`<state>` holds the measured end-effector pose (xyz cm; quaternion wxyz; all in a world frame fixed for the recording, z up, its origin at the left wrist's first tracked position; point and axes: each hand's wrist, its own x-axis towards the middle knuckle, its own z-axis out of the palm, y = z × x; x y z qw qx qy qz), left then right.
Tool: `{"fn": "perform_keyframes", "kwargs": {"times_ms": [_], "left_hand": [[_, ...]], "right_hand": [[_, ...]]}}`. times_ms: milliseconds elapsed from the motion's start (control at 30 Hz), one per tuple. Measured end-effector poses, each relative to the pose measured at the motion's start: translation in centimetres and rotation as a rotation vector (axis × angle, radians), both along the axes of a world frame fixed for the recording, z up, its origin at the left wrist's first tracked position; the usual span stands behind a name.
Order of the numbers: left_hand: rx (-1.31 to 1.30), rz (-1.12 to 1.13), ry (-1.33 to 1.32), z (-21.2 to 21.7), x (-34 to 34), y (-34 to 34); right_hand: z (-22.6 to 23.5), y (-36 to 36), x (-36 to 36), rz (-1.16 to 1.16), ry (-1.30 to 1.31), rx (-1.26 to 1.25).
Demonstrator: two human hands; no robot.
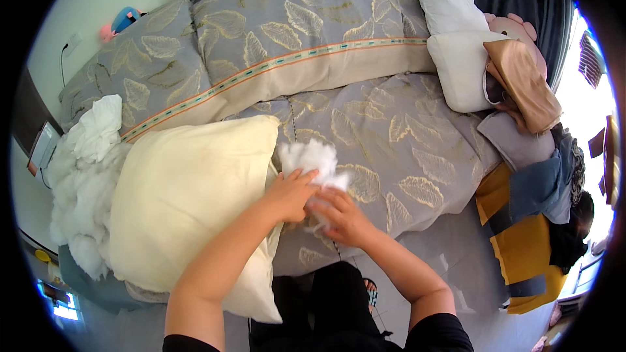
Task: The person stuffs a pillow with white polyester fill by hand, pushing clumps of material into the opening, and then begins to pull a brown pillowcase over the stuffed pillow.
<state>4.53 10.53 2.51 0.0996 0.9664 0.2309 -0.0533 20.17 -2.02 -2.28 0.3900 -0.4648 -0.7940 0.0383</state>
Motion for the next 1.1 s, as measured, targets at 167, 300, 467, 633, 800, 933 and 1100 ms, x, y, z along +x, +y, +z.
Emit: {"fn": "perform_keyframes", "kwargs": {"times_ms": [167,300,467,633,800,933,1100], "left_hand": [[0.009,0.065,0.096,-2.2,-0.6,-1.6],[0.137,0.138,0.384,-4.7,-0.7,-2.0],[0.008,0.220,-0.050,0.8,-2.0,-4.7],[-0.833,0.412,-1.160,1.9,-4.8,-9.9],[-1.293,0.610,-1.394,0.0,-7.0,-10.7],[-1.259,0.686,-1.546,0.0,-7.5,-11.1],[-1.274,0.611,-1.462,-2.1,-7.1,-10.8]], "right_hand": [[-4.9,-1.8,-1.7,-0.537,0.141,-0.114],[-1.8,-2.2,-1.5,-0.389,0.917,-0.049],[2.6,-3.6,-3.1,-0.382,1.270,-0.058],[0.6,-3.7,-8.6,-0.483,0.743,0.016],[1.2,-5.7,-12.7,-0.208,0.594,0.062],[2.6,-6.3,-12.5,-0.316,0.928,0.008],[2.1,-3.9,-12.0,-0.054,1.301,-0.354]]}}
